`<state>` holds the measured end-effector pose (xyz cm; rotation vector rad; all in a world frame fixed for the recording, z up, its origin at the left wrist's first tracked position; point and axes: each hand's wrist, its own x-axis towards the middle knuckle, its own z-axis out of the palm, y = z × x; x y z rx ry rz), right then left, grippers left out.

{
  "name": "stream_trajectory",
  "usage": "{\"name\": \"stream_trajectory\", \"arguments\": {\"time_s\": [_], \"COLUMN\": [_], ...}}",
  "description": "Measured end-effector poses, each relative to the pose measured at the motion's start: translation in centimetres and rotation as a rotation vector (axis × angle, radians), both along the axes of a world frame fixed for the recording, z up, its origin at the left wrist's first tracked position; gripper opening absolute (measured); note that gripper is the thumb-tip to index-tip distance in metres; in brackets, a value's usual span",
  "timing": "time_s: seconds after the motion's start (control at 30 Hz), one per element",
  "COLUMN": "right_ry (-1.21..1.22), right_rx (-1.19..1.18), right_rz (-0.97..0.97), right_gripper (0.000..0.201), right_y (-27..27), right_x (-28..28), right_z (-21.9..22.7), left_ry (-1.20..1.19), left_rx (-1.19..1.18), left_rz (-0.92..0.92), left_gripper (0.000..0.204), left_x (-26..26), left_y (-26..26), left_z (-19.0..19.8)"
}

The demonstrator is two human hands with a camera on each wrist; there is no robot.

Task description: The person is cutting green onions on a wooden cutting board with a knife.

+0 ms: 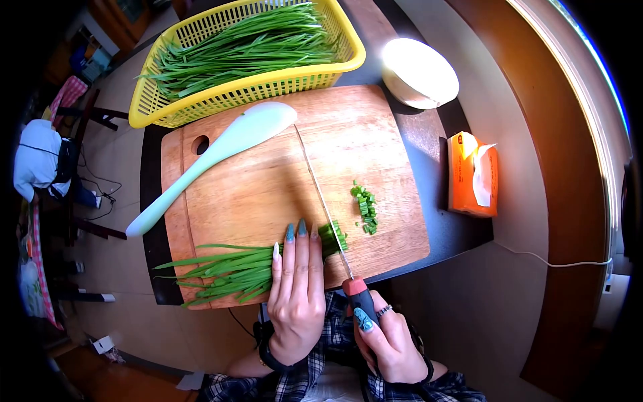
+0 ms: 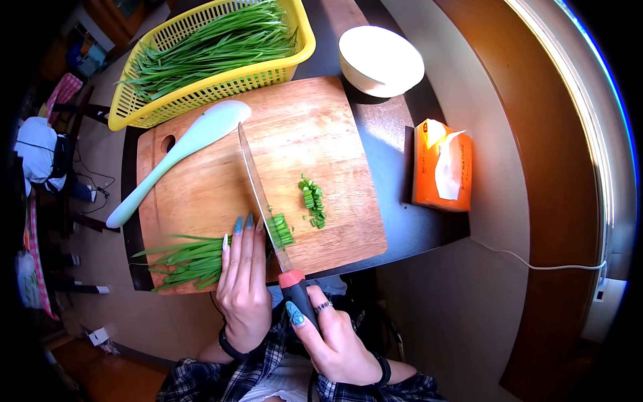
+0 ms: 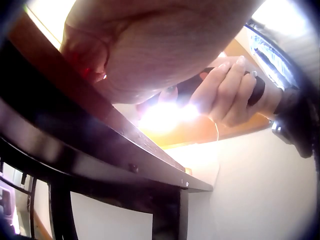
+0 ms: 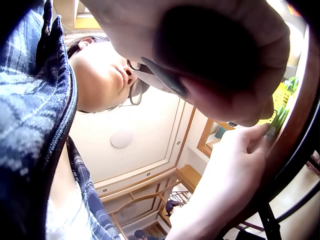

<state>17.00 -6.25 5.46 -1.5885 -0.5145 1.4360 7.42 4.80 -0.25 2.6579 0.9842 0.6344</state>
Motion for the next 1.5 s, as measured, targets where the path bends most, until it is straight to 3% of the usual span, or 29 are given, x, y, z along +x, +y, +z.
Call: {"name": "stream_trajectory", "arguments": {"time_s": [0.53, 0.6, 0.73, 1.2, 1.5], "right_ry": [-0.096, -0.116, -0.077, -0.252, -0.147], "right_rx": [-0.079, -0.058, -0.152, -0.067, -0.115], "right_rz": [0.019, 0.048, 0.035, 0.110, 0.125], "right_gripper": [0.033, 0.035, 0.039, 0.046, 0.047], "right_y": [0.5, 1.0, 0.2, 0.8, 1.6], "right_x": [-0.7, -0.1, -0.1, 0.2, 1.2], "right_z": [0.6, 0.7, 0.7, 0.0, 0.1], "left_ry": [0.109, 0.244, 0.251, 0.253, 0.276], "left_rx": [0.029, 0.112, 0.130, 0.156, 0.171], "left_rz": [-0.002, 0.010, 0.007, -0.006, -0.011], "left_gripper": [0.031, 0.032, 0.031, 0.031, 0.032], "left_x": [0.1, 0.1, 0.1, 0.1, 0.3], "left_y": [0.0, 0.0, 0.1, 0.1, 0.2], "left_z": [0.0, 0.0, 0.1, 0.0, 0.0]}}
